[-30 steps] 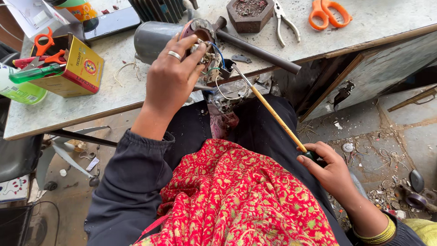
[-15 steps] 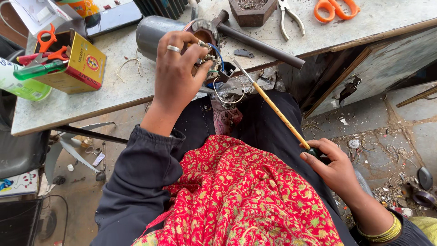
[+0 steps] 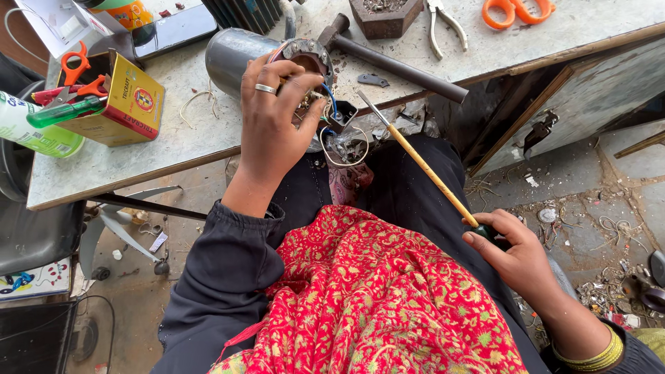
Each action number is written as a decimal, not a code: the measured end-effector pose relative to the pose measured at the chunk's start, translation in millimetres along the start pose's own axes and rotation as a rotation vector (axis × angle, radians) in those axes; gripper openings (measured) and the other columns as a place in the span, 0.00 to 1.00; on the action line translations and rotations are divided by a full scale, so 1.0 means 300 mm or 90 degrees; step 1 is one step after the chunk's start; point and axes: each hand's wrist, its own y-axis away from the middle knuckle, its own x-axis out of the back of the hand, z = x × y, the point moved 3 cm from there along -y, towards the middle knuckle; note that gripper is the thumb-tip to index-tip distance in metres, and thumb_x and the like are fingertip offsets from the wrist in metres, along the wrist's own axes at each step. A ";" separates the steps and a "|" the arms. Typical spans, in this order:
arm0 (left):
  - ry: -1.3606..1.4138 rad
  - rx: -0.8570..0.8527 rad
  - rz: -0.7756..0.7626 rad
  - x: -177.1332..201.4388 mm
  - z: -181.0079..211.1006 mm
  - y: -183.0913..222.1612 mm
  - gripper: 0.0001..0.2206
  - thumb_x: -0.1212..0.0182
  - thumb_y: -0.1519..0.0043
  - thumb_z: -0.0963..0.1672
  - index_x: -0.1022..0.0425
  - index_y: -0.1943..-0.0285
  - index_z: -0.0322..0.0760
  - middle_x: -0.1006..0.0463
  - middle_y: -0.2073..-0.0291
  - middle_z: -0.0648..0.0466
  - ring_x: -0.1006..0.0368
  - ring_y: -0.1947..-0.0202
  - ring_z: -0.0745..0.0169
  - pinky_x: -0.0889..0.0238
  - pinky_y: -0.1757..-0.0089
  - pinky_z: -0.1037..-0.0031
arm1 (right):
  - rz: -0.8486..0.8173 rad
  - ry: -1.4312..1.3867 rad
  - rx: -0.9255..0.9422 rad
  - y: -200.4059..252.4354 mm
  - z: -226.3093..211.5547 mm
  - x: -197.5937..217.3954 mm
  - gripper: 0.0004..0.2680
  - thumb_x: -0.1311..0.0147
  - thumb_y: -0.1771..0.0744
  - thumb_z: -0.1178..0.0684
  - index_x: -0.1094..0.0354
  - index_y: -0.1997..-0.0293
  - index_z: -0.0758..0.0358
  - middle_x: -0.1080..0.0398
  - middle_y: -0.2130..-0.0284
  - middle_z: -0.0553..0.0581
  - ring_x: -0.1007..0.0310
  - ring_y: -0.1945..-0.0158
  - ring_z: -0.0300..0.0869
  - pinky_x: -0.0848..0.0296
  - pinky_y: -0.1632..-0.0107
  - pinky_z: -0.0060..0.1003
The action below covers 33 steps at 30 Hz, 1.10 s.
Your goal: The person repairs an electrical motor by using a hammer to tap the housing, a screwdriver to adjust internal components, and pliers to manipulate wires. They repeatedly reposition the motor and tools on the workbench while working on the wiring.
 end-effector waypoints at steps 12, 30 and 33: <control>0.006 0.012 -0.027 0.005 -0.004 0.009 0.11 0.23 0.38 0.45 0.21 0.54 0.41 0.32 0.41 0.55 0.46 0.28 0.42 0.52 0.29 0.50 | -0.005 0.014 -0.001 -0.001 0.008 -0.004 0.12 0.37 0.37 0.52 0.25 0.52 0.66 0.36 0.71 0.52 0.35 0.65 0.38 0.36 0.61 0.33; 0.004 -0.041 -0.012 0.037 0.004 0.018 0.08 0.29 0.35 0.40 0.24 0.53 0.43 0.30 0.38 0.53 0.45 0.27 0.41 0.50 0.29 0.52 | 0.028 0.028 0.014 0.009 -0.047 0.025 0.11 0.37 0.36 0.55 0.27 0.51 0.65 0.33 0.66 0.53 0.33 0.64 0.38 0.35 0.61 0.33; 0.039 -0.034 -0.003 0.044 0.001 0.024 0.12 0.31 0.34 0.39 0.25 0.45 0.42 0.29 0.41 0.53 0.42 0.32 0.44 0.47 0.34 0.56 | 0.126 0.157 0.174 0.009 -0.134 0.100 0.11 0.37 0.33 0.58 0.30 0.45 0.68 0.31 0.60 0.53 0.32 0.58 0.38 0.33 0.53 0.34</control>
